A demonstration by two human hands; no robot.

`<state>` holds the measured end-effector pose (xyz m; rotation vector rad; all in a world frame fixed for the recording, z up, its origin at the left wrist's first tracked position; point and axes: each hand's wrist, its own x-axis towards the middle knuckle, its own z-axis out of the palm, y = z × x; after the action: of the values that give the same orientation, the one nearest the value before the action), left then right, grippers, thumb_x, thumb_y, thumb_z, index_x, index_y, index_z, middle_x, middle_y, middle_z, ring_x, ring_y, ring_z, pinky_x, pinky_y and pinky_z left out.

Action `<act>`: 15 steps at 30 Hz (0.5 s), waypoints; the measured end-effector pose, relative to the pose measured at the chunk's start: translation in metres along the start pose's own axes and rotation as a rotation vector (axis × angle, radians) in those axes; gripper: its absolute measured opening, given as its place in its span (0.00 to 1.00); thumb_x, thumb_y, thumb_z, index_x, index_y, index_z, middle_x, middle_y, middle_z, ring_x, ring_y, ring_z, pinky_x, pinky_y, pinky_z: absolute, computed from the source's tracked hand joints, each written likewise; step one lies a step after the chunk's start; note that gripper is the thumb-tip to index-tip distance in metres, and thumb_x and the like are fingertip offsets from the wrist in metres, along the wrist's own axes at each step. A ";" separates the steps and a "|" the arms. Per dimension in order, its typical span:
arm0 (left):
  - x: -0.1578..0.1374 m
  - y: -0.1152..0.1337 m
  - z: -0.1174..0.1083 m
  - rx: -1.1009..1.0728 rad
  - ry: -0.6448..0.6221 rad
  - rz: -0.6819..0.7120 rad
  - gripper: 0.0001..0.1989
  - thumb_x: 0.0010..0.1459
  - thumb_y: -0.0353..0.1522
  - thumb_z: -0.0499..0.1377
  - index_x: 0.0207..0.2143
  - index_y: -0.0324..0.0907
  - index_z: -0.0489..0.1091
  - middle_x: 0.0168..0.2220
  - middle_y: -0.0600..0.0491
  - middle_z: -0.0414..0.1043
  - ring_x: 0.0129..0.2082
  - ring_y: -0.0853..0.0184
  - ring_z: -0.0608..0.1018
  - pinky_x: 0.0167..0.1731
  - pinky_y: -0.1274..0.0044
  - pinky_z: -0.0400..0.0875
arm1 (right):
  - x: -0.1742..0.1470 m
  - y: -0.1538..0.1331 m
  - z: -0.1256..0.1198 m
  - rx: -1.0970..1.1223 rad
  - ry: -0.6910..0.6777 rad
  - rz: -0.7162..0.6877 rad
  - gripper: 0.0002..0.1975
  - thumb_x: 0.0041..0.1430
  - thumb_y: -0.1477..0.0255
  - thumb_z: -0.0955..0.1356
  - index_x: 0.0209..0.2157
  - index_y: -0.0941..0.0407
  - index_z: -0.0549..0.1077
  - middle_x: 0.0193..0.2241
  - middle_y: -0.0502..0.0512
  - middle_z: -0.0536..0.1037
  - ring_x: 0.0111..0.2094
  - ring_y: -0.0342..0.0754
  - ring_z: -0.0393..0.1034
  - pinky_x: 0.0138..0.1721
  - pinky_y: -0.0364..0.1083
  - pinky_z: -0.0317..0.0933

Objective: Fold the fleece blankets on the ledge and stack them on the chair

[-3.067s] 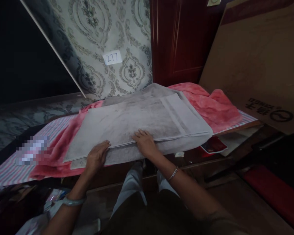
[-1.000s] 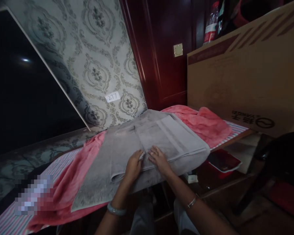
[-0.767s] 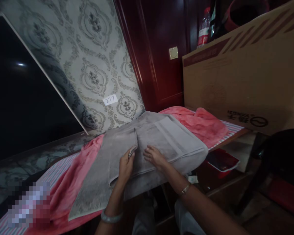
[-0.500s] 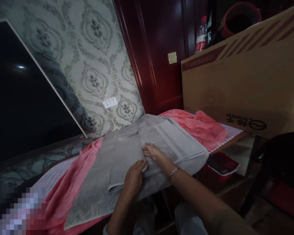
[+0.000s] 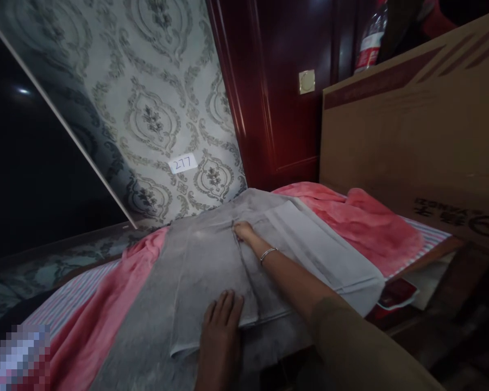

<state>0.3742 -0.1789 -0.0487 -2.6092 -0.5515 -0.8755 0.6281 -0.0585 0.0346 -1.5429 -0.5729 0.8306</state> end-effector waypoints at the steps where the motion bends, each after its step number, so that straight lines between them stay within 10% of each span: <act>1: -0.002 0.001 0.004 -0.006 0.036 -0.005 0.34 0.48 0.17 0.53 0.56 0.45 0.73 0.56 0.45 0.75 0.57 0.56 0.76 0.52 0.63 0.74 | 0.008 -0.002 0.003 -0.031 0.005 -0.001 0.02 0.58 0.75 0.70 0.32 0.59 0.73 0.18 0.42 0.64 0.18 0.37 0.57 0.21 0.38 0.56; 10: -0.021 0.009 0.038 -0.118 0.214 -0.092 0.33 0.49 0.24 0.57 0.59 0.51 0.71 0.55 0.45 0.76 0.58 0.54 0.74 0.58 0.60 0.68 | 0.064 -0.006 0.015 -0.214 0.053 -0.024 0.10 0.52 0.72 0.73 0.22 0.58 0.70 0.13 0.43 0.59 0.17 0.39 0.54 0.20 0.39 0.49; 15: -0.015 0.008 0.028 -0.087 0.097 -0.046 0.28 0.53 0.24 0.57 0.56 0.51 0.73 0.55 0.46 0.76 0.59 0.55 0.74 0.57 0.61 0.69 | 0.086 -0.018 0.024 -0.232 0.114 -0.126 0.10 0.52 0.70 0.75 0.25 0.59 0.73 0.17 0.45 0.67 0.22 0.41 0.63 0.24 0.40 0.56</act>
<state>0.3810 -0.1772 -0.0808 -2.6237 -0.5606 -1.0572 0.6644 0.0245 0.0363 -1.7333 -0.6943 0.5918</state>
